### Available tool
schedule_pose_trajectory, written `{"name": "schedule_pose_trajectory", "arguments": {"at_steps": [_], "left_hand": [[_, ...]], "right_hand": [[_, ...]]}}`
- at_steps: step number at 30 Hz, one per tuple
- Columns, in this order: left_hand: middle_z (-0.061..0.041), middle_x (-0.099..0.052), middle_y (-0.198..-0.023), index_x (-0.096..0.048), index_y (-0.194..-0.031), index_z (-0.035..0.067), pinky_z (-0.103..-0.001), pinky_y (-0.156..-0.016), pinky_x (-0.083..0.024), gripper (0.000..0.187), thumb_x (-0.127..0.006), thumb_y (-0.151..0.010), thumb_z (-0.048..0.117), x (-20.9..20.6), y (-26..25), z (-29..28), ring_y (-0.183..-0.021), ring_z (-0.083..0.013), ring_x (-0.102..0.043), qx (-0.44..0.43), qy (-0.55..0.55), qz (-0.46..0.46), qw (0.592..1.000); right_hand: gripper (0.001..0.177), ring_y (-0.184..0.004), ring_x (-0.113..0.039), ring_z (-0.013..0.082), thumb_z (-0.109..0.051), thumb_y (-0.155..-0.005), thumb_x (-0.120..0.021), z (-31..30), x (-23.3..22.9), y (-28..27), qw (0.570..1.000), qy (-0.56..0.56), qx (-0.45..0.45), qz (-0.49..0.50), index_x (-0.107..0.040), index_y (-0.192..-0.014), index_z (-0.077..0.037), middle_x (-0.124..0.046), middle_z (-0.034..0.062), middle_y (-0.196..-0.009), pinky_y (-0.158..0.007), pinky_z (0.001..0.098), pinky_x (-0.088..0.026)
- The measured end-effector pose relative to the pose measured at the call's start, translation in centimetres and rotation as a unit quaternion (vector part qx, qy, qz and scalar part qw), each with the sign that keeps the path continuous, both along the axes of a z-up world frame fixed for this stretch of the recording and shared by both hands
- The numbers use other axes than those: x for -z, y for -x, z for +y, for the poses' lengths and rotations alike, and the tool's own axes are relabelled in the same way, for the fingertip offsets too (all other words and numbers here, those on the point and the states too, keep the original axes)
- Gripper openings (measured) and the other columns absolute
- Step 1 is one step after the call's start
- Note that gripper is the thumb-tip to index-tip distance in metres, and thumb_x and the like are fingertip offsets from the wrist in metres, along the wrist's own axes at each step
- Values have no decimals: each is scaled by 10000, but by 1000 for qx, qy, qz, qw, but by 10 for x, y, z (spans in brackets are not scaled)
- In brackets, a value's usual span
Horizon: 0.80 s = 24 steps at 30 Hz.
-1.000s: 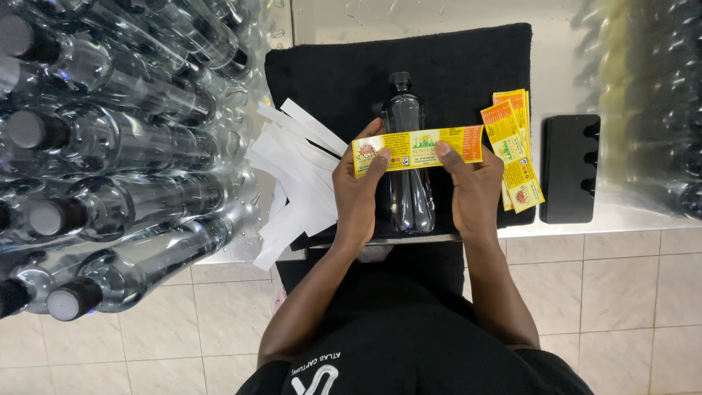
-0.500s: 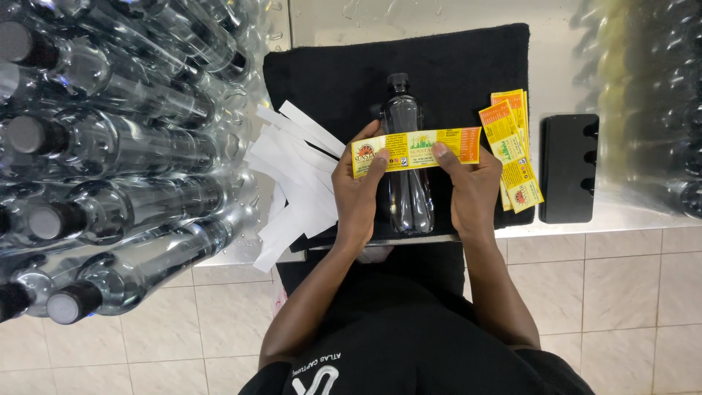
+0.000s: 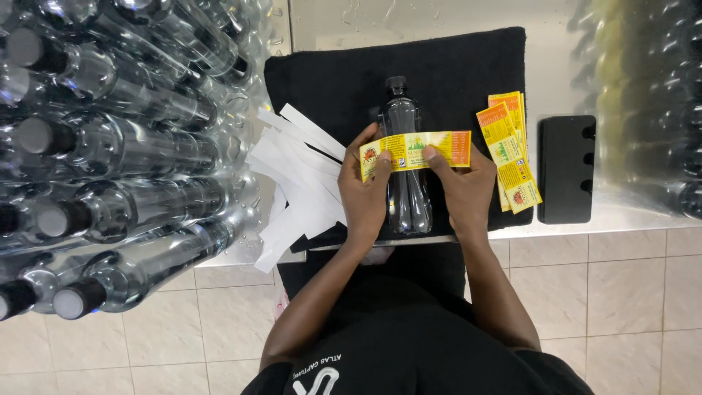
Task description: Manually applying adhesive labels to plastic bottles at a production station.
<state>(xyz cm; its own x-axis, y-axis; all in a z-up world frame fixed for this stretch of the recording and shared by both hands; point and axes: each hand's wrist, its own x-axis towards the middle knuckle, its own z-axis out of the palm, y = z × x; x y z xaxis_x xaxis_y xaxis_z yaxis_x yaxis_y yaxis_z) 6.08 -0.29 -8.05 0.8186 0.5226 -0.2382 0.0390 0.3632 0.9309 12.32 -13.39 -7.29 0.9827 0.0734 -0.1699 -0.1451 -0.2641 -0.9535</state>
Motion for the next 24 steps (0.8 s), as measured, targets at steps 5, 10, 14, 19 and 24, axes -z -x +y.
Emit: {"name": "schedule_pose_trajectory", "arguments": {"at_steps": [5,10,14,19,24], "left_hand": [[-155,-373,-1724,-467,-1519,49,-471,-1252,-444,423,-600,-1136,166,5,-3,-6,-1629,-397,-367,-7,-42,-36,998],[-191,-454,-1681,-513,-1378,12,-457,-1173,-485,341,-618,-1126,216,-2,-3,-20,-1594,-441,-410,-26,-8,-45,999],[-172,-476,-1687,-524,-1364,14,-477,-1153,-502,405,-646,-1111,306,9,-8,-24,-1578,-422,-433,-61,18,-78,995],[-169,-522,-1663,-550,-1372,6,-433,-1185,-501,393,-684,-1082,234,-17,6,-28,-1562,-354,-476,-75,14,-185,980],[-230,-530,-1638,-552,-1382,-29,-434,-1220,-480,427,-744,-1048,155,-37,23,-37,-1543,-380,-491,-30,-31,-287,957]], "right_hand": [[377,-1010,-731,263,-285,-1004,-895,3,-10,2,997,72,-16,-30,-768,-1175,26,-750,189,-1023,-921,491,-590],[263,-976,-698,173,-271,-1012,-878,2,-3,3,998,59,6,-32,-804,-1126,-45,-766,112,-965,-906,435,-595],[450,-1017,-658,149,-274,-959,-880,2,-2,19,996,-82,21,-10,-754,-1333,-58,-749,75,-1080,-940,379,-597],[601,-1190,-647,269,-469,-1023,-720,-6,-5,51,985,-165,-34,45,-696,-1417,-16,-723,168,-1280,-1038,510,-551],[772,-1176,-713,358,-628,-968,-693,-34,29,56,980,-127,-156,-1,-680,-1442,-19,-752,227,-1241,-1044,588,-558]]}}
